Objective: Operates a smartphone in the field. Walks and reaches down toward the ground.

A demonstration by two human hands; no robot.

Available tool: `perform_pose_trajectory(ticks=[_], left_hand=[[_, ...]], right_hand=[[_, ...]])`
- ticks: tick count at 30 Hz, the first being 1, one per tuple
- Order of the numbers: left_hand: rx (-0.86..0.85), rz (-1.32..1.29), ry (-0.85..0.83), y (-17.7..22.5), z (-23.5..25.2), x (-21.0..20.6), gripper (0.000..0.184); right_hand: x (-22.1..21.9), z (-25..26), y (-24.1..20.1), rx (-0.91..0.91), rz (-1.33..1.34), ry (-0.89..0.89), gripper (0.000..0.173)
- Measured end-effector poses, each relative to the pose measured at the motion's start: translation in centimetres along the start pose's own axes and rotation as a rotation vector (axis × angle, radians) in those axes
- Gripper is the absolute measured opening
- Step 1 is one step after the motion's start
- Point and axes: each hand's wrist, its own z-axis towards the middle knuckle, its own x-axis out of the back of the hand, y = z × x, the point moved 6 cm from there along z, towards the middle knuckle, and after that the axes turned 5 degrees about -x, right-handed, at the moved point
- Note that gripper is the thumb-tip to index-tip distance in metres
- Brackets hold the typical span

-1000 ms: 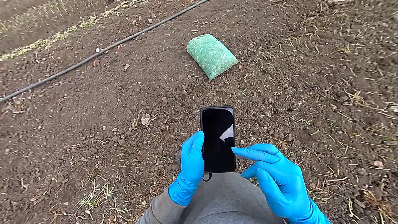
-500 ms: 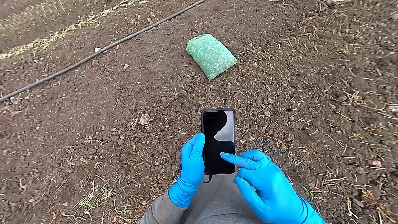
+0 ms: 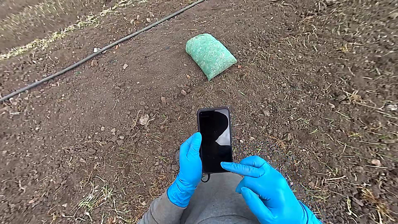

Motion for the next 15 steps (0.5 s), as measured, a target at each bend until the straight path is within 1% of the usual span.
perform_pose_trajectory(ticks=[5,8,11,15], left_hand=[[-0.001,0.007,-0.003,0.0,0.0,-0.1,0.046],[-0.009,0.021,-0.003,0.0,-0.1,-0.2,0.045],[0.003,0.024,-0.001,-0.1,-0.1,-0.1,0.045],[0.006,0.03,0.004,-0.1,0.0,0.0,0.045]], right_hand=[[-1.5,0.1,-0.5,0.033,-0.133,-0.078,0.041],[-2.1,0.2,-0.6,0.046,-0.159,-0.115,0.041],[-1.5,0.4,-0.9,0.071,-0.114,-0.08,0.041],[-1.0,0.6,-0.6,0.055,-0.067,-0.052,0.042]])
